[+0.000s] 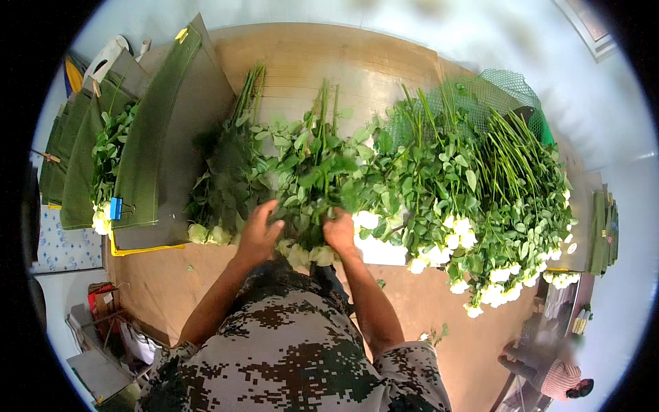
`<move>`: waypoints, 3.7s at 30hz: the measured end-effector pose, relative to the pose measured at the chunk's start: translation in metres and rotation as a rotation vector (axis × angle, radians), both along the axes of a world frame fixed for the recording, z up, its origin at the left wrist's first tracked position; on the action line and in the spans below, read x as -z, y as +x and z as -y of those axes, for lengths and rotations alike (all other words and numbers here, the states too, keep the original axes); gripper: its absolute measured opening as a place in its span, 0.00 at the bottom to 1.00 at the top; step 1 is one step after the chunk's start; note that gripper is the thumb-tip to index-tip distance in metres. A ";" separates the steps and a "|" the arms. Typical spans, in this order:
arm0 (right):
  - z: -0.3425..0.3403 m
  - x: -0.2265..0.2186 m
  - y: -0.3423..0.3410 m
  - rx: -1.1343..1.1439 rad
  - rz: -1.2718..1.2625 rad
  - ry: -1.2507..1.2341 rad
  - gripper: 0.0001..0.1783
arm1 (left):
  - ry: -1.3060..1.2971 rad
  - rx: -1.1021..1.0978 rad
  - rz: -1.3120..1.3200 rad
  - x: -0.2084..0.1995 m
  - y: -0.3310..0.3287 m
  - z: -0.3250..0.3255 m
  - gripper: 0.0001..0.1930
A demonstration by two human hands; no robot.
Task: The person sorts white roses on a table, picking up bunches, removing leaves, and arranging them into smaller groups. The person repeatedly handles the roses, separating them and placing them back on the table.
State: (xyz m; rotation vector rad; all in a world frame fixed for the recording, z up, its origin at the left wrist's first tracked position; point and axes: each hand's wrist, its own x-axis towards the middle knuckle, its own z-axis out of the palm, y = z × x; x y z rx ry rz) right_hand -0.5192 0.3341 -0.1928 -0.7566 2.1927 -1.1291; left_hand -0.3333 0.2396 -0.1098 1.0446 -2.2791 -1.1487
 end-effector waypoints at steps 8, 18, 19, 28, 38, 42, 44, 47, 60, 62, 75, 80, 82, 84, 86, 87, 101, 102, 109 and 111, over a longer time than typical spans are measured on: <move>0.008 0.010 0.008 -0.150 -0.228 0.173 0.15 | 0.154 -0.008 0.294 0.062 -0.043 0.007 0.42; -0.030 -0.040 0.011 -0.073 -0.366 0.245 0.24 | 0.285 -0.038 0.297 0.081 -0.043 0.011 0.48; -0.028 -0.031 0.013 -0.062 -0.352 0.248 0.25 | 0.302 -0.034 0.288 0.083 -0.044 0.010 0.49; -0.016 0.012 0.022 0.086 0.089 -0.060 0.22 | 0.598 -0.034 0.172 0.109 -0.047 0.019 0.50; 0.005 0.026 0.035 -0.037 -0.152 0.027 0.16 | 0.625 -0.088 0.224 0.085 -0.040 0.023 0.52; -0.005 0.038 0.025 -0.089 -0.122 0.066 0.17 | 0.549 -0.008 0.153 0.095 -0.038 0.018 0.50; -0.012 0.060 0.014 -0.073 -0.138 0.074 0.17 | 0.628 -0.068 0.164 0.100 -0.046 0.024 0.51; -0.019 0.055 0.004 -0.099 -0.008 0.024 0.16 | 0.818 -0.153 0.107 0.089 -0.038 0.028 0.51; -0.011 0.036 0.003 -0.019 -0.052 0.018 0.25 | 0.654 -0.291 0.104 0.116 -0.031 0.036 0.33; -0.016 0.029 0.000 0.104 0.338 -0.114 0.28 | 0.789 -0.358 -0.008 0.111 -0.023 0.040 0.34; -0.021 0.002 0.010 0.019 -0.047 0.126 0.26 | 0.844 -0.342 0.151 0.102 -0.025 0.040 0.36; -0.024 0.044 0.009 0.102 0.208 -0.033 0.16 | 0.873 -0.215 0.199 0.097 -0.035 0.037 0.37; -0.019 0.041 0.009 0.032 0.347 -0.037 0.14 | 0.868 -0.204 0.224 0.096 -0.036 0.034 0.38; -0.014 0.043 0.010 -0.009 0.396 -0.033 0.12 | 0.868 -0.188 0.141 0.115 -0.033 0.033 0.37; -0.015 0.051 0.007 -0.006 0.402 -0.053 0.12 | 0.868 -0.195 0.111 0.122 -0.034 0.032 0.37; -0.016 0.052 0.005 -0.003 0.407 -0.062 0.12 | 0.870 -0.213 0.123 0.119 -0.036 0.031 0.37; -0.013 0.061 0.003 -0.130 0.123 0.107 0.17 | 0.997 -0.170 0.109 0.104 -0.033 0.037 0.44; -0.011 0.060 0.007 -0.170 -0.025 0.119 0.16 | 1.021 -0.160 0.143 0.087 -0.039 0.038 0.46; 0.008 0.022 0.033 -0.371 -0.283 0.251 0.11 | 0.867 0.011 0.057 0.086 -0.063 0.032 0.36; 0.010 -0.002 0.035 -0.421 -0.264 0.264 0.12 | 0.902 0.008 0.027 0.083 -0.063 0.035 0.34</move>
